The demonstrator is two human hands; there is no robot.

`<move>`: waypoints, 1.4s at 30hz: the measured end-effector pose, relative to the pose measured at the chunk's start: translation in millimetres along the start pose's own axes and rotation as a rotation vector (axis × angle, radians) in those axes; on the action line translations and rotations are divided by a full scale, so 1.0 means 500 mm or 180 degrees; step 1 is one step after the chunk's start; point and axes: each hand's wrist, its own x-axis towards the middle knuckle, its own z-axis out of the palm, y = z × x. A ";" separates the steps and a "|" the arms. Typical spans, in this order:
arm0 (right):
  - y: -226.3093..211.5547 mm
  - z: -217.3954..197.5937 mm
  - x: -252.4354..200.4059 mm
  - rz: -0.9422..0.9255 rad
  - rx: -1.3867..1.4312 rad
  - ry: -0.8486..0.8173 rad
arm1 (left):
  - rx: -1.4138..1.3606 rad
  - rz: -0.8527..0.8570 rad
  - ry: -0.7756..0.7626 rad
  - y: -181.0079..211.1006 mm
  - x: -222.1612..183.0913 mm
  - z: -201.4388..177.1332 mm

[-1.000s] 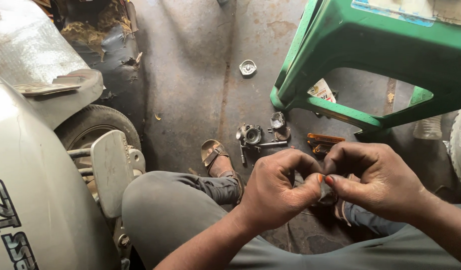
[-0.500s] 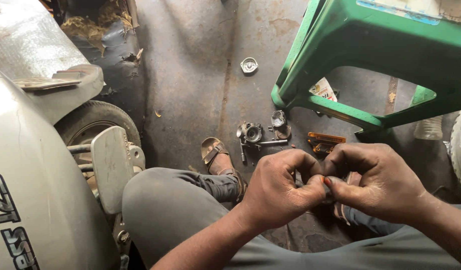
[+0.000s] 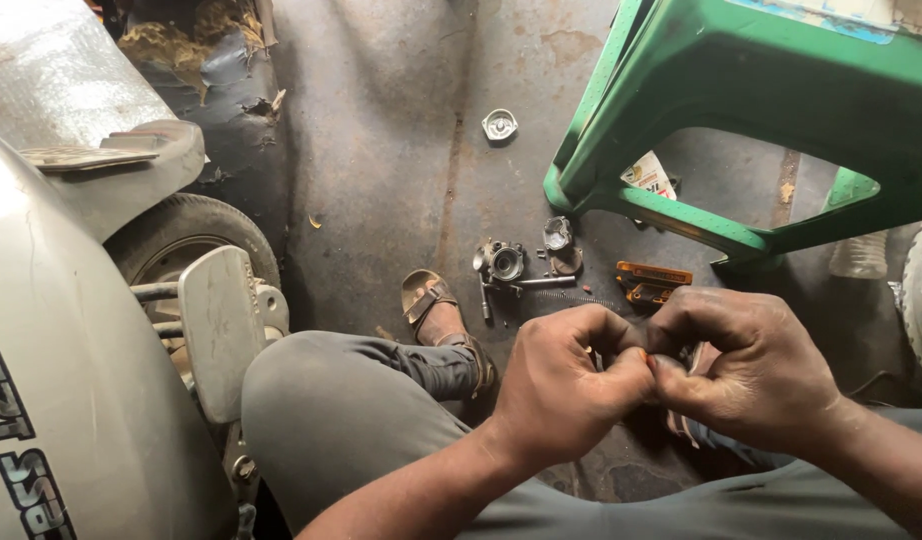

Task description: Repairing or cleaning a motorcycle carburetor by inspecting and handling small components.

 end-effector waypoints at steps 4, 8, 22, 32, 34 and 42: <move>-0.008 0.003 0.002 0.0004 -0.0111 0.0100 | -0.0546 -0.0479 -0.0034 -0.020 0.001 0.006; -0.014 0.004 0.004 -0.0160 -0.0249 0.0222 | -0.0944 -0.0667 -0.0079 -0.033 0.003 0.007; -0.008 -0.006 0.005 0.0468 -0.0446 -0.0169 | 0.0487 0.0195 -0.0193 0.010 0.013 -0.022; 0.022 0.003 -0.003 -0.0014 -0.0057 -0.0153 | -0.0276 -0.0506 -0.0161 -0.025 0.014 0.001; 0.009 0.004 0.002 0.0059 -0.0096 -0.0078 | -0.0549 -0.0584 -0.0167 -0.037 0.013 0.005; -0.006 0.007 0.006 -0.0513 -0.0403 0.0210 | -0.1356 -0.0625 -0.0181 -0.070 0.013 0.014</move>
